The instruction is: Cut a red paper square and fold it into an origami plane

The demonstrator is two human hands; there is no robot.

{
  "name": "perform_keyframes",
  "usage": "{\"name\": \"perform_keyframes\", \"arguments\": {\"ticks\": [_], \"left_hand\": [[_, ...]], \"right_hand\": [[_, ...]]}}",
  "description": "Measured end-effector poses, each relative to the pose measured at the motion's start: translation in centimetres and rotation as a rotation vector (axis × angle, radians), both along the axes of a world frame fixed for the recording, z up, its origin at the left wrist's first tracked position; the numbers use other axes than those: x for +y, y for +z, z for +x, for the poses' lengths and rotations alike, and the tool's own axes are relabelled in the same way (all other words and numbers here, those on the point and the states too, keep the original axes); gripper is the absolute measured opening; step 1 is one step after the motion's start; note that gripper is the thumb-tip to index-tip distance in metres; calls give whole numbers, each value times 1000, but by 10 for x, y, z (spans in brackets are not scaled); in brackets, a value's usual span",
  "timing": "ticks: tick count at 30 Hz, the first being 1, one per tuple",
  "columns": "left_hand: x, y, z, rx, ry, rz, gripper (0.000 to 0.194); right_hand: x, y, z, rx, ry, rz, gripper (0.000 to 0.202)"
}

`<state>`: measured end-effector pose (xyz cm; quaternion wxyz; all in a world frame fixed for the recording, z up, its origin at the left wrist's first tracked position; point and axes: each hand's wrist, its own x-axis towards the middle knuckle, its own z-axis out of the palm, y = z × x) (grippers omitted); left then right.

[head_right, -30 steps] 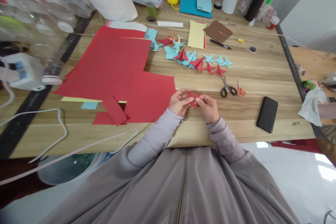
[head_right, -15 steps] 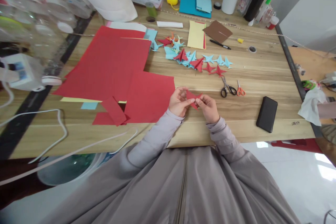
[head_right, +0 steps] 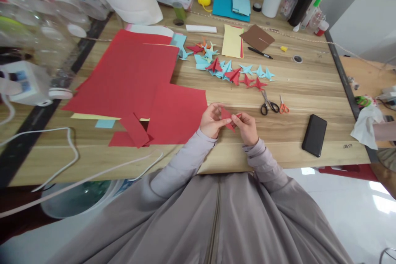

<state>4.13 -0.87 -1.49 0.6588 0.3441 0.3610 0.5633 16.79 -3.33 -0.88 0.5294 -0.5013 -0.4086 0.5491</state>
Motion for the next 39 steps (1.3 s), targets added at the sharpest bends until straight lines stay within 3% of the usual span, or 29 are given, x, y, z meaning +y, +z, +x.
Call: {"name": "perform_keyframes", "arguments": {"ticks": [8, 15, 18, 24, 29, 34, 39], "left_hand": [[1, 4, 1, -124, 16, -135, 67], [1, 4, 0, -99, -7, -205, 57], [2, -3, 2, -29, -9, -145, 46], [4, -9, 0, 145, 113, 17, 18], [-1, -2, 0, 212, -28, 19, 22], [0, 0, -4, 107, -23, -3, 26], [-1, 8, -8, 295, -69, 298, 15]], "right_hand": [[0, 5, -5, -26, -75, 64, 37], [2, 2, -2, -70, -191, 68, 37], [3, 0, 0, -10, -177, 50, 34], [3, 3, 0, 81, -22, -39, 29], [3, 4, 0, 14, -49, -19, 30], [3, 8, 4, 128, -118, -42, 31], [4, 14, 9, 199, -96, -140, 29]]}}
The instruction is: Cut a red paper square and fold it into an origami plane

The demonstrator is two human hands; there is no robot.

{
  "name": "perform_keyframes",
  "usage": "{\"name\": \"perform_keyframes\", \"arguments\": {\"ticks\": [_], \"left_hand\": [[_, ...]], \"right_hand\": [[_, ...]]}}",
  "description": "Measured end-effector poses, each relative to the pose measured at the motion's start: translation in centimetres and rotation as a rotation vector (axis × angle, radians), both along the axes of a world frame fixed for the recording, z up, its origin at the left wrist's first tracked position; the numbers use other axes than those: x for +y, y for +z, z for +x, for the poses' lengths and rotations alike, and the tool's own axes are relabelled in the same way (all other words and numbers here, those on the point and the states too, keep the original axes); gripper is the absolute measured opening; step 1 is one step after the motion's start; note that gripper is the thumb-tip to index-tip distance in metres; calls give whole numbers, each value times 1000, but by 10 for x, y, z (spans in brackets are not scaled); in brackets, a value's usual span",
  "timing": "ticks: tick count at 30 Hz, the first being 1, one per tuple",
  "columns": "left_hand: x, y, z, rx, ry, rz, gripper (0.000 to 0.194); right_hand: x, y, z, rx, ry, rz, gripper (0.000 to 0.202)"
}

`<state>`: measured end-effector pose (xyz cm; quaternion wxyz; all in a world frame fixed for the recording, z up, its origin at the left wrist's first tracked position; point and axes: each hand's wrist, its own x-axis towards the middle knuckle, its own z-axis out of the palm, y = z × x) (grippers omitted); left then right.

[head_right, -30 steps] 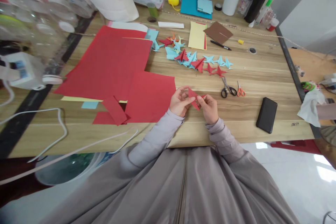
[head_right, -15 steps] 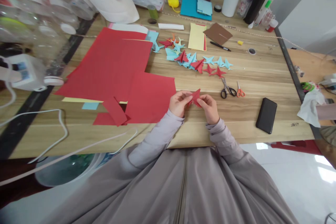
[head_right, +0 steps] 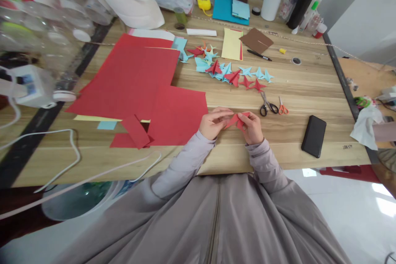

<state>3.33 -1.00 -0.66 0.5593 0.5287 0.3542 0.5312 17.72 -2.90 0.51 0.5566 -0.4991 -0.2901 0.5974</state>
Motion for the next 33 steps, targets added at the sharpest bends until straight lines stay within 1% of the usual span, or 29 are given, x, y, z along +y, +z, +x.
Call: {"name": "perform_keyframes", "arguments": {"ticks": [2, 4, 8, 12, 17, 21, 24, 26, 30, 33], "left_hand": [[-2, 4, 0, 49, -25, 115, 13], [-3, 6, 1, 89, -31, 188, 12], [-2, 5, 0, 87, -24, 214, 10], [-1, 5, -2, 77, -28, 162, 9], [-2, 6, -2, 86, -7, 78, 3], [-2, 3, 0, 62, 30, -41, 18], [-2, 2, 2, 12, 61, -178, 25], [-1, 2, 4, -21, 85, -238, 30], [1, 0, 6, -66, 102, -284, 34], [1, -3, 5, -47, 124, -277, 33]], "right_hand": [[0, 0, 0, -15, 9, -4, 28], [0, 0, 0, -23, -8, -3, 27], [-1, 3, -2, -10, -22, 9, 27], [-2, 5, -3, 46, -8, -2, 27], [-1, -1, -2, 26, -24, 0, 28], [0, -4, -2, -2, -35, 28, 31], [-1, -3, -3, -69, -28, 50, 32], [-1, -2, -4, -104, -23, 63, 32], [-2, -1, -4, -110, -16, 78, 33], [-2, -1, -4, -108, 6, 74, 32]]}}
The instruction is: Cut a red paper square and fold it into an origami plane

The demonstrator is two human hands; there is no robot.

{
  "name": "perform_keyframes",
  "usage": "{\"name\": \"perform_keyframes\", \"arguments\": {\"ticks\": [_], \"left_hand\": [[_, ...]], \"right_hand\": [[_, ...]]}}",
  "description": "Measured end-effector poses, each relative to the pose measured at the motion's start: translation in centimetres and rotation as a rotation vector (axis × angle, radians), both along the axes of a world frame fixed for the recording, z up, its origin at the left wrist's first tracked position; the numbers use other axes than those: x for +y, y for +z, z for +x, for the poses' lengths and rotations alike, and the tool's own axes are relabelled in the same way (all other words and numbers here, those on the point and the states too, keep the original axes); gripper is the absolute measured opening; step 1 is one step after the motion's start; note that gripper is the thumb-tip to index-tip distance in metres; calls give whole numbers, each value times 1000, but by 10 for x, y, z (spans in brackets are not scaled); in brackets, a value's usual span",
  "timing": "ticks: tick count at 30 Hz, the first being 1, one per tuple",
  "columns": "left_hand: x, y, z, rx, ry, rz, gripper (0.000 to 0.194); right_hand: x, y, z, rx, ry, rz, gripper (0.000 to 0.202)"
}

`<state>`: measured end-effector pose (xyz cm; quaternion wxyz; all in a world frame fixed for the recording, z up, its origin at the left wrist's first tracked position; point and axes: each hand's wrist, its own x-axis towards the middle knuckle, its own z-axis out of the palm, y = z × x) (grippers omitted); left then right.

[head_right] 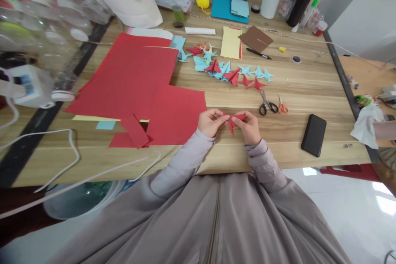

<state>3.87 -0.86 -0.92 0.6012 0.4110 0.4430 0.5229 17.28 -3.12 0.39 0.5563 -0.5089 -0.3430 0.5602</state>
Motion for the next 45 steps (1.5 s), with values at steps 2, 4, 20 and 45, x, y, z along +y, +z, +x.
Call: {"name": "perform_keyframes", "arguments": {"ticks": [2, 4, 20, 45], "left_hand": [[0, -2, 0, 25, 7, 27, 32], [0, -3, -1, 39, 3, 54, 32], [-1, 0, -3, 16, -53, 137, 27], [-5, 6, 1, 110, -25, 109, 25]], "right_hand": [[0, 0, 0, -34, 16, -5, 32], [0, -1, 0, -79, 29, 0, 34], [0, -7, 4, -17, 13, -4, 30], [-2, 0, 0, -60, 92, -14, 30]]}}
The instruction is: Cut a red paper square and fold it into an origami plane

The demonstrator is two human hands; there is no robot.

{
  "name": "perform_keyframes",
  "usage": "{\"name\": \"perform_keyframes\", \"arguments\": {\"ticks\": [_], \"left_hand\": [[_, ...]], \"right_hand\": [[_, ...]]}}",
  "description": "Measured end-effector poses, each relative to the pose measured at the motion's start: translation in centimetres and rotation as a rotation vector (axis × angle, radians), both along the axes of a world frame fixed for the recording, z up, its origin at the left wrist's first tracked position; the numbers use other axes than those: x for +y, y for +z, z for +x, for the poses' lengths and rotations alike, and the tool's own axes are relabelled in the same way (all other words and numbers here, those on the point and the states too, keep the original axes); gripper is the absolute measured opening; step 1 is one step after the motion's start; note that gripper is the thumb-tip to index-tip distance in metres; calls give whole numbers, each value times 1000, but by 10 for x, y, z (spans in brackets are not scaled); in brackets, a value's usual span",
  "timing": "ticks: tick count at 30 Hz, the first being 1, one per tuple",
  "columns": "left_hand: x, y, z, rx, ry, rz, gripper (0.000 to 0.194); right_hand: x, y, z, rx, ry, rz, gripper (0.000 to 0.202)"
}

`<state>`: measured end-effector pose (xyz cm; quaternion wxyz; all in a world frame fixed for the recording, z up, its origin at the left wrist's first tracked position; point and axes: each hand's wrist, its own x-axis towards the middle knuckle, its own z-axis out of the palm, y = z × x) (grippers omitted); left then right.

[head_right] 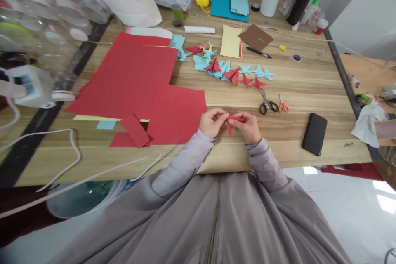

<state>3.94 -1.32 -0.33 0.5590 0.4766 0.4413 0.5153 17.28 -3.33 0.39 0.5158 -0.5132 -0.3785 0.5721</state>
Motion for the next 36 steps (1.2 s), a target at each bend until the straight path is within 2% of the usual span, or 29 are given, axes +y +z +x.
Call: {"name": "perform_keyframes", "arguments": {"ticks": [11, 22, 27, 33, 36], "left_hand": [[0, -6, 1, 66, 36, 15, 21], [1, -7, 3, -42, 32, -57, 27], [3, -7, 2, -138, -7, -77, 36], [1, -3, 0, -89, -120, -109, 37], [0, -2, -1, -91, -136, -96, 38]], "right_hand": [[0, -4, 1, -52, -29, -14, 28], [1, -2, -3, -53, -93, -3, 34], [2, -1, -2, -42, -123, -9, 33], [2, -1, -1, -40, -117, 8, 34], [2, -3, 0, -71, -112, 22, 33]]}}
